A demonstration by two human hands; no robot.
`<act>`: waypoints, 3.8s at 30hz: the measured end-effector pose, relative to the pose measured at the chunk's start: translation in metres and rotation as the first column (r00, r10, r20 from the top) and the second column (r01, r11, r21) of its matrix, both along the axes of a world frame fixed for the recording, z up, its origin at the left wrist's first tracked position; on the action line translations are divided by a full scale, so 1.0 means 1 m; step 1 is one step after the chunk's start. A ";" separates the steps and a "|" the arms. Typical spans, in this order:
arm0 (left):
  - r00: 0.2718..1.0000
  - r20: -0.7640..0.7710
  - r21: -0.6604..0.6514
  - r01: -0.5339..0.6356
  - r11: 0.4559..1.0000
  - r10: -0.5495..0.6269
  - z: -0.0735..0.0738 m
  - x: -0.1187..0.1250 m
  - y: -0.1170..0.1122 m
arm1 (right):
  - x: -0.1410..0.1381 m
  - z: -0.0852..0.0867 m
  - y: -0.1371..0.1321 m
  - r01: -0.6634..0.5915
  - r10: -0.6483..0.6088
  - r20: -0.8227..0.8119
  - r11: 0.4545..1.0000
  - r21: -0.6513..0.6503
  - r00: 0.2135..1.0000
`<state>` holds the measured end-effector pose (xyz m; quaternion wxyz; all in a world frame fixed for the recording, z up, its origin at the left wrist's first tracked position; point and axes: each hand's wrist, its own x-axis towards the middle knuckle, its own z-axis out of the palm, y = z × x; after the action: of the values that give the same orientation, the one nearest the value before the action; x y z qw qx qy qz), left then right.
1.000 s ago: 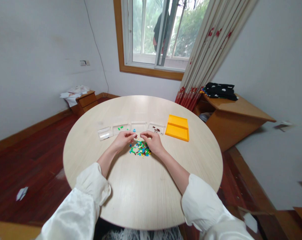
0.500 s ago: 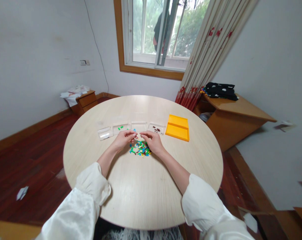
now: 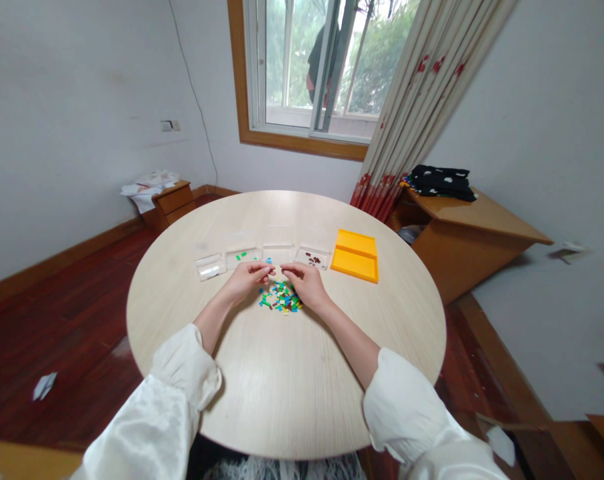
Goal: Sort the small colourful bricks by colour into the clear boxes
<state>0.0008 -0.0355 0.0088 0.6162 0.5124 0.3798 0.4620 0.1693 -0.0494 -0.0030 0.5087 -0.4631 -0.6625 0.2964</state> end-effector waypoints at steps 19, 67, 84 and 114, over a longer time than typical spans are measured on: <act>0.975 0.221 -0.158 0.057 0.986 -0.021 0.004 -0.005 0.000 | -0.001 0.002 -0.003 0.013 -0.012 -0.038 1.000 0.014 0.999; 0.985 0.169 -0.229 0.075 0.971 -0.036 0.000 0.002 -0.003 | -0.011 0.002 -0.015 0.029 -0.024 -0.039 0.990 0.136 0.999; 0.988 0.148 -0.159 0.058 0.986 -0.035 -0.003 0.004 -0.005 | -0.011 -0.006 -0.007 0.037 -0.035 -0.011 0.967 0.251 0.999; 0.992 0.111 -0.110 0.074 0.991 -0.061 -0.001 0.005 -0.006 | -0.008 -0.010 -0.005 -0.016 -0.058 0.198 0.935 0.353 0.979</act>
<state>0.0056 -0.0419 0.0080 0.6792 0.4635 0.3541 0.4455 0.1617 -0.0545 -0.0127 0.5157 -0.3993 -0.7487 0.1180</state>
